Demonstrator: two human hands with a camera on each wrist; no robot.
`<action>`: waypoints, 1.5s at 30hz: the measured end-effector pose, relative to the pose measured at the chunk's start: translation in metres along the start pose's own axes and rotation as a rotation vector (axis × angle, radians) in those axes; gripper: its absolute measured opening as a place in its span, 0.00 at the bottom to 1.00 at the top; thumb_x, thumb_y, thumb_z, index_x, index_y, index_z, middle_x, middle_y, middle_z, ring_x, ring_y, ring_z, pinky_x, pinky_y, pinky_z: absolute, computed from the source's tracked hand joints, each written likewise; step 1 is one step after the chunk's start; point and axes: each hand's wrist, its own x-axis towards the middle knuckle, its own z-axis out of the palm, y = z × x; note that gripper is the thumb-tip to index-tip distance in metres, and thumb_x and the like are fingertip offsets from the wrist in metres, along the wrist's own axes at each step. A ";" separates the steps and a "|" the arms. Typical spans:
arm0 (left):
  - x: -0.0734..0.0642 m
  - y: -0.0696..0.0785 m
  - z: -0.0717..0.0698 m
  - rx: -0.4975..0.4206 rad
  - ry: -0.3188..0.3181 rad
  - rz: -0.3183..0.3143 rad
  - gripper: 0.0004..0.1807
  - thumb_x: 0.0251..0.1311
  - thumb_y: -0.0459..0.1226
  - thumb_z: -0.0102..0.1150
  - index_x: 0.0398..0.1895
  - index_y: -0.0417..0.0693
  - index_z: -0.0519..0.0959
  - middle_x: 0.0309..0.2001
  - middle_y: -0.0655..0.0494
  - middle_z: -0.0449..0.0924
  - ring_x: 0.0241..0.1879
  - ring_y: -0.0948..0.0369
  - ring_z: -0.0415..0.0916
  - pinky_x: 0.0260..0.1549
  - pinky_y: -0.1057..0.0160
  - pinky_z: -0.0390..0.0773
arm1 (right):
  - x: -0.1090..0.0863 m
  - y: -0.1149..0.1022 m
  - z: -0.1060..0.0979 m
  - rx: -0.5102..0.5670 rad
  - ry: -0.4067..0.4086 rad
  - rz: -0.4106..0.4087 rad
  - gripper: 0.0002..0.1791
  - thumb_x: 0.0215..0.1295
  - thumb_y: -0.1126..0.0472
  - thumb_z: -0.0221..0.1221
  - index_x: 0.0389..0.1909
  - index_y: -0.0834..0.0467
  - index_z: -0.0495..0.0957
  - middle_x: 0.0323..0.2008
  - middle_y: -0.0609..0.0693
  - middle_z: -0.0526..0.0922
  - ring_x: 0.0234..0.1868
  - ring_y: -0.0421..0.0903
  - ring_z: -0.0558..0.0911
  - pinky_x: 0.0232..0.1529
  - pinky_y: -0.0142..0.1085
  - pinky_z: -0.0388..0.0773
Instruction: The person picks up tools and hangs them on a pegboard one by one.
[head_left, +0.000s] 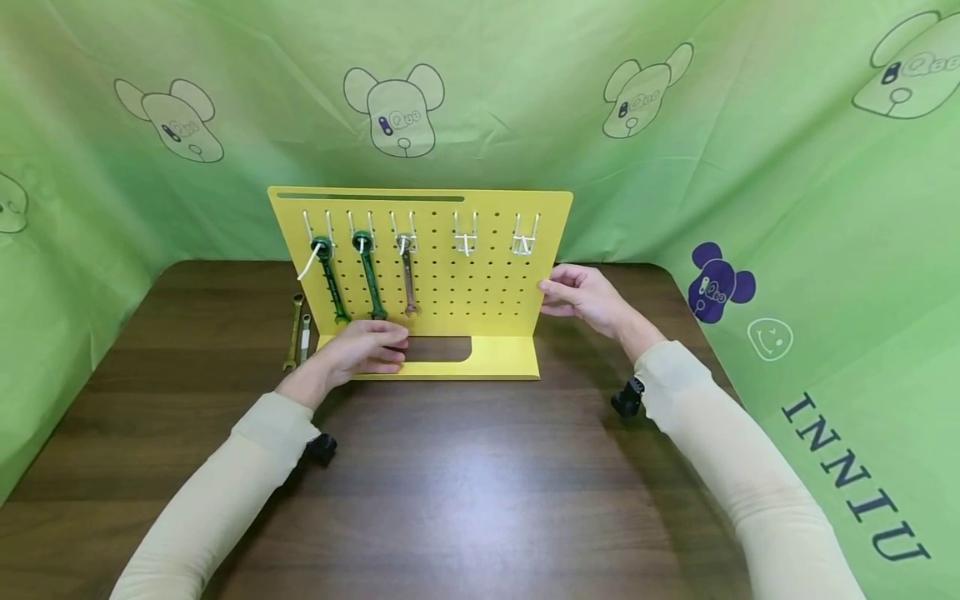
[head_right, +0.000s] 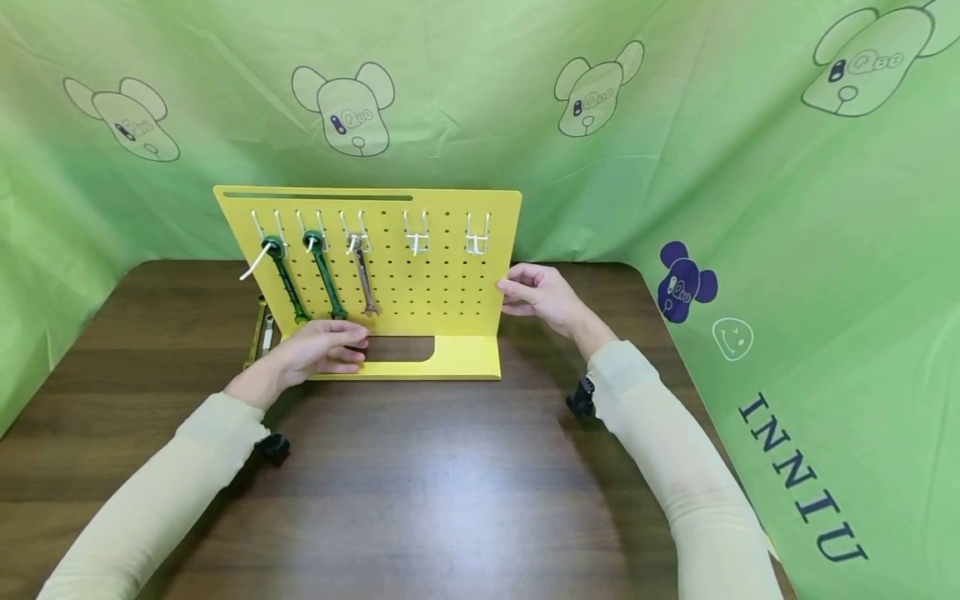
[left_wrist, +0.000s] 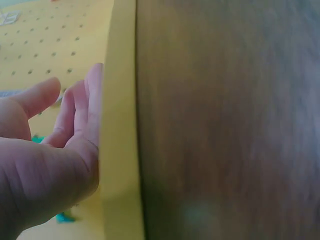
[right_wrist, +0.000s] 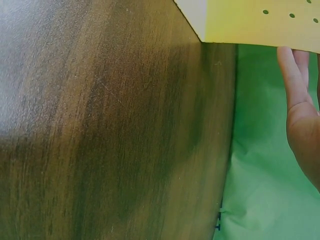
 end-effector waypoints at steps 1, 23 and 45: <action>-0.003 0.001 -0.003 -0.004 0.000 -0.001 0.27 0.64 0.39 0.60 0.62 0.35 0.68 0.58 0.37 0.69 0.49 0.48 0.76 0.47 0.55 0.79 | 0.000 0.000 0.000 -0.001 0.000 0.000 0.04 0.63 0.67 0.60 0.38 0.61 0.79 0.38 0.52 0.82 0.39 0.48 0.84 0.54 0.56 0.71; -0.068 0.014 -0.120 0.153 0.212 0.071 0.36 0.58 0.43 0.65 0.64 0.36 0.61 0.44 0.58 0.79 0.44 0.57 0.78 0.48 0.58 0.79 | -0.003 -0.001 0.001 0.011 0.007 0.008 0.04 0.63 0.68 0.60 0.38 0.60 0.79 0.36 0.53 0.83 0.37 0.50 0.84 0.52 0.55 0.72; -0.059 -0.014 -0.139 0.122 0.363 0.017 0.42 0.56 0.39 0.68 0.69 0.36 0.55 0.53 0.53 0.66 0.39 0.69 0.78 0.47 0.62 0.79 | -0.002 -0.002 0.001 0.003 0.003 0.009 0.05 0.62 0.66 0.62 0.38 0.60 0.79 0.35 0.54 0.82 0.36 0.50 0.84 0.54 0.58 0.68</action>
